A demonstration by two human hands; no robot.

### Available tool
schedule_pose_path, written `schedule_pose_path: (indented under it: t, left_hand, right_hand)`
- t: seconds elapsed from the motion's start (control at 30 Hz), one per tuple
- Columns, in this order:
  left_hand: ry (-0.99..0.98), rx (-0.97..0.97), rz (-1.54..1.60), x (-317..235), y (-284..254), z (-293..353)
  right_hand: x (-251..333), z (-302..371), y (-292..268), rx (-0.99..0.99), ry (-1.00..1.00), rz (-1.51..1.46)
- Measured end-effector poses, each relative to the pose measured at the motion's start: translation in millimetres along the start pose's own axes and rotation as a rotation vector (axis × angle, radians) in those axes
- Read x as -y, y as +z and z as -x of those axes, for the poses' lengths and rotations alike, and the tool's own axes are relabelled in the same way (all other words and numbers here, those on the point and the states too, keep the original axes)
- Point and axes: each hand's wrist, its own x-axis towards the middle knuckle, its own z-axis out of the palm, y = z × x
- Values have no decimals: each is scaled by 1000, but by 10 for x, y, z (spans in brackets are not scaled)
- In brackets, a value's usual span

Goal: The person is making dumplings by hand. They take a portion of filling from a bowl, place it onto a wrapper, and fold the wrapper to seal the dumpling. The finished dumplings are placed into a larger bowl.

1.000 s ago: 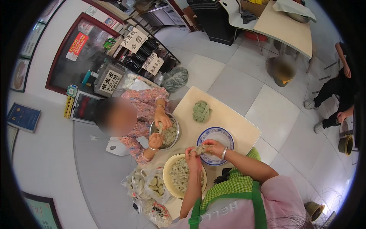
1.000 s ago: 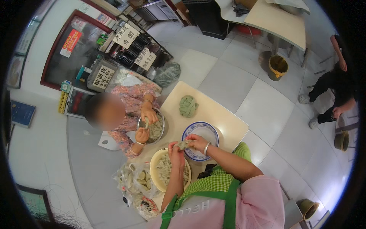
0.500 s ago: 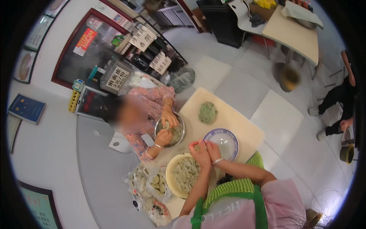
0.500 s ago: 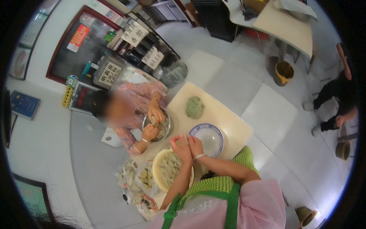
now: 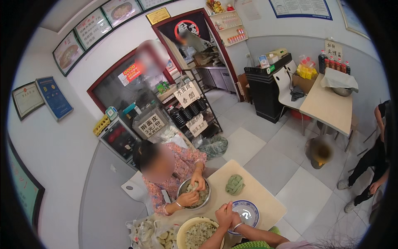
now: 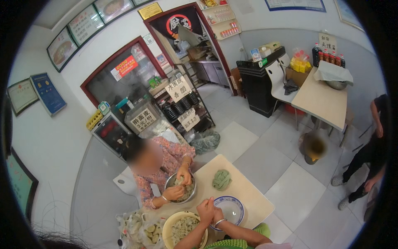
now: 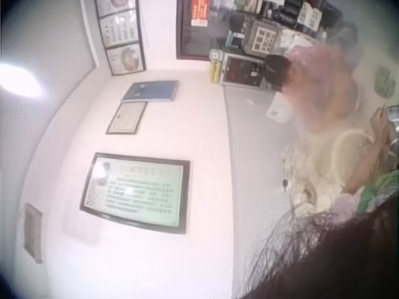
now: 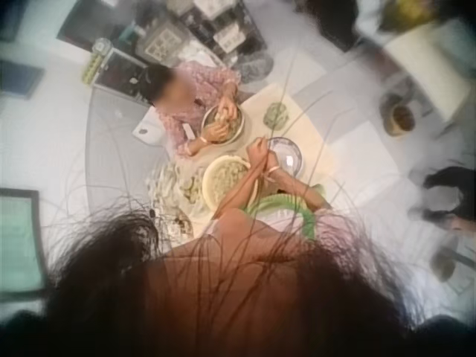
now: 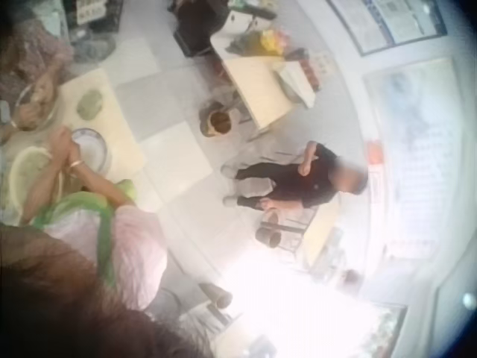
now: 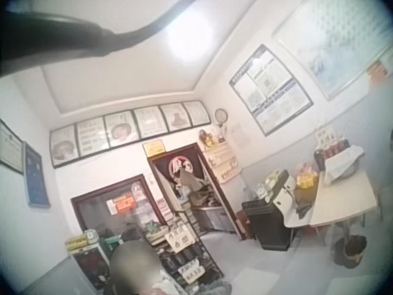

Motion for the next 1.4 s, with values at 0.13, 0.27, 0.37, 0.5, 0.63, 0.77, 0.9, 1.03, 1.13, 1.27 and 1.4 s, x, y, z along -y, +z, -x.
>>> schedule_pose_path:
  t: [0.13, 0.27, 0.37, 0.5, 0.63, 0.77, 0.9, 1.03, 1.13, 1.27, 1.4]
  left_hand:
    - [-42, 6, 61, 254, 94, -5]
    - [-190, 16, 132, 197, 81, 51]
    - [13, -133, -161, 739, 123, 143]
    - [-340, -97, -38, 957, 110, 261]
    - [-452, -176, 458, 533, 96, 240]
    - [-230, -27, 357, 471, -36, 307]
    - [274, 91, 75, 153, -54, 396]
    - [304, 134, -175, -36, -19, 449]
    - [532, -16, -278, -15, -5, 436]
    - [529, 19, -383, 128, 36, 322]
    - [538, 48, -206, -140, 39, 158]
  right_hand:
    - [19, 31, -79, -31, 63, 24]
    - [-300, -222, -259, -228, -123, 540]
    - [-328, -276, -318, -402, -150, 496]
    - [-314, -309, -426, -496, -374, 672]
    - [-366, -369, -486, -596, -401, 763]
    - [283, 7, -194, -150, 503, -96]
    - [245, -210, -284, -17, 501, -298]
    - [17, -319, -368, 45, 417, -418]
    - [-68, -295, -266, 161, 251, -309]
    - [-107, -275, -218, 280, 46, -185]
    - [-77, -231, -234, 350, -124, -60]
